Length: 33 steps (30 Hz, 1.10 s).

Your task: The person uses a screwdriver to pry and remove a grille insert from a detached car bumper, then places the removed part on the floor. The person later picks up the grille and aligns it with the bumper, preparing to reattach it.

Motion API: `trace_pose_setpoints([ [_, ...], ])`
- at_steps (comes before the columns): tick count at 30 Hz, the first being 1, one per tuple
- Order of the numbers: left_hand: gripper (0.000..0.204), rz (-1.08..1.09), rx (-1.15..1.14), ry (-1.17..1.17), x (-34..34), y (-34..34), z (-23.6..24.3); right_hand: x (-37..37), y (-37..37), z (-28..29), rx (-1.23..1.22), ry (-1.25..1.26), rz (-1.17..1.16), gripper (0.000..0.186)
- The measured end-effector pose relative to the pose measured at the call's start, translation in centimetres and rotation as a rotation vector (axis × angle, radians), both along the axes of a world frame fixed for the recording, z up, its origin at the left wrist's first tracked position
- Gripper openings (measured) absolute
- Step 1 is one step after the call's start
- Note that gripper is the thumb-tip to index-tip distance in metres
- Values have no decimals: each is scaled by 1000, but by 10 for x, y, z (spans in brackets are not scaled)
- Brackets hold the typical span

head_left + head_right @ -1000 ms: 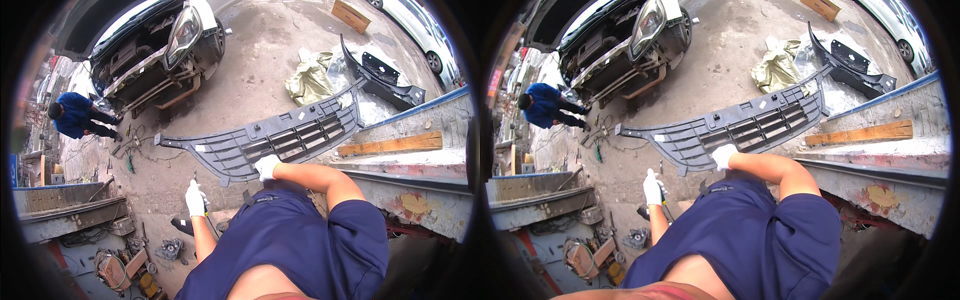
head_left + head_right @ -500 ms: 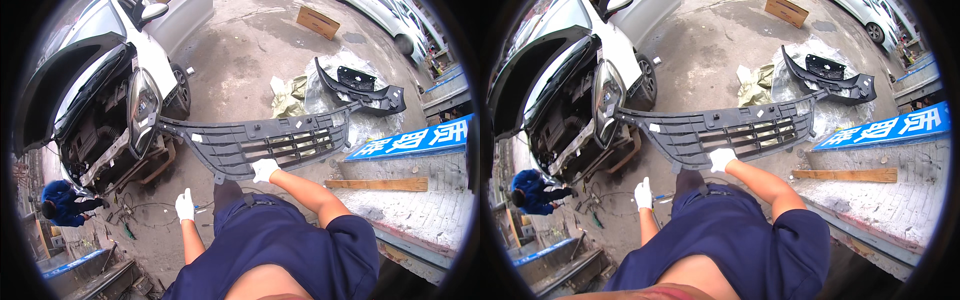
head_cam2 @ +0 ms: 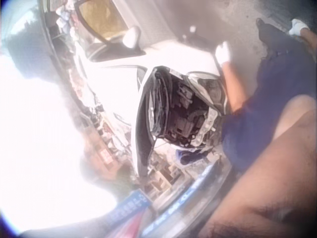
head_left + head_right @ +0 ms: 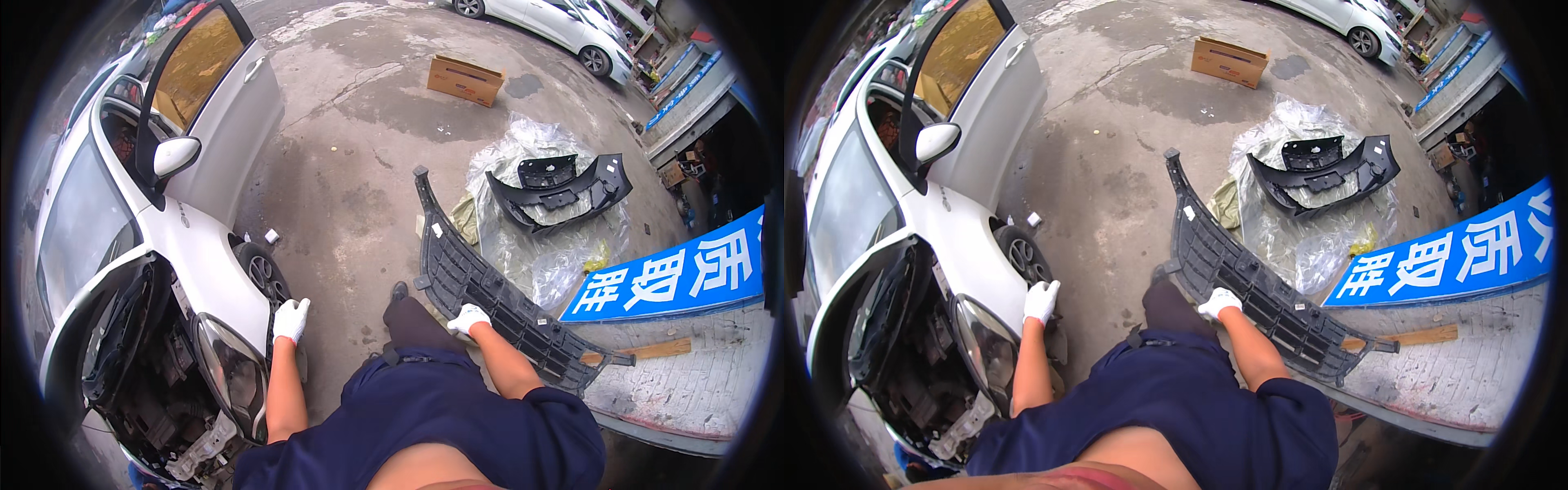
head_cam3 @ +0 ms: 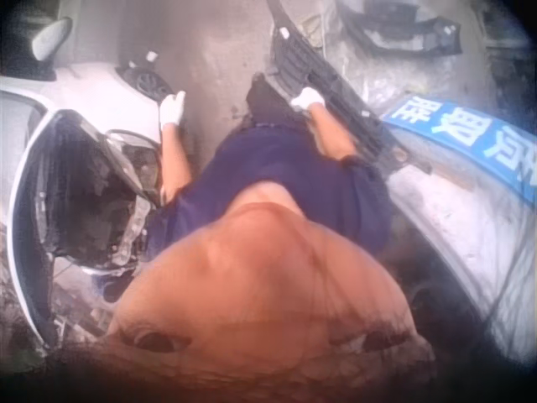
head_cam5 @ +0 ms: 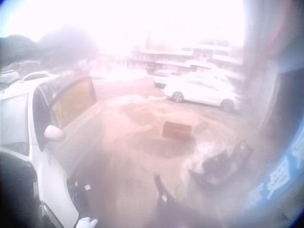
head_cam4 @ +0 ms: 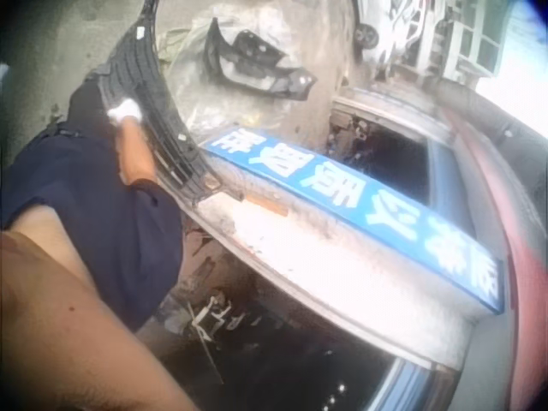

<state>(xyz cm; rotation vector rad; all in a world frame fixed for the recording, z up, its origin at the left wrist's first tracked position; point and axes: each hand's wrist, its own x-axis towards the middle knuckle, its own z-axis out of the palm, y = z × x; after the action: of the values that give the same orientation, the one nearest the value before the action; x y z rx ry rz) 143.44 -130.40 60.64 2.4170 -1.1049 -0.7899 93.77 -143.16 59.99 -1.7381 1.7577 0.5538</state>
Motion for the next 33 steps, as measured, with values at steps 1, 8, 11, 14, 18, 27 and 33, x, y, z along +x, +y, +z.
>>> trace_pose_setpoints([
  [1,59,-48,-38,-25,19,-37,-2,2,-24,-10,107,-14,-75,70],
  [8,47,392,299,405,79,-183,-55,16,-145,-80,147,-107,-382,75],
  [11,45,438,570,538,76,-209,-74,27,-181,-88,239,-75,-562,67],
  [14,44,367,695,606,75,-268,-94,36,-228,-73,267,-78,-692,77],
  [18,41,239,800,600,95,-398,-121,43,-312,-37,258,-124,-863,82],
  [27,38,22,786,483,153,-948,-108,77,-499,-1,109,2,-1121,83],
  [33,38,-464,370,360,28,-1311,0,99,-602,8,181,-108,-1436,74],
])
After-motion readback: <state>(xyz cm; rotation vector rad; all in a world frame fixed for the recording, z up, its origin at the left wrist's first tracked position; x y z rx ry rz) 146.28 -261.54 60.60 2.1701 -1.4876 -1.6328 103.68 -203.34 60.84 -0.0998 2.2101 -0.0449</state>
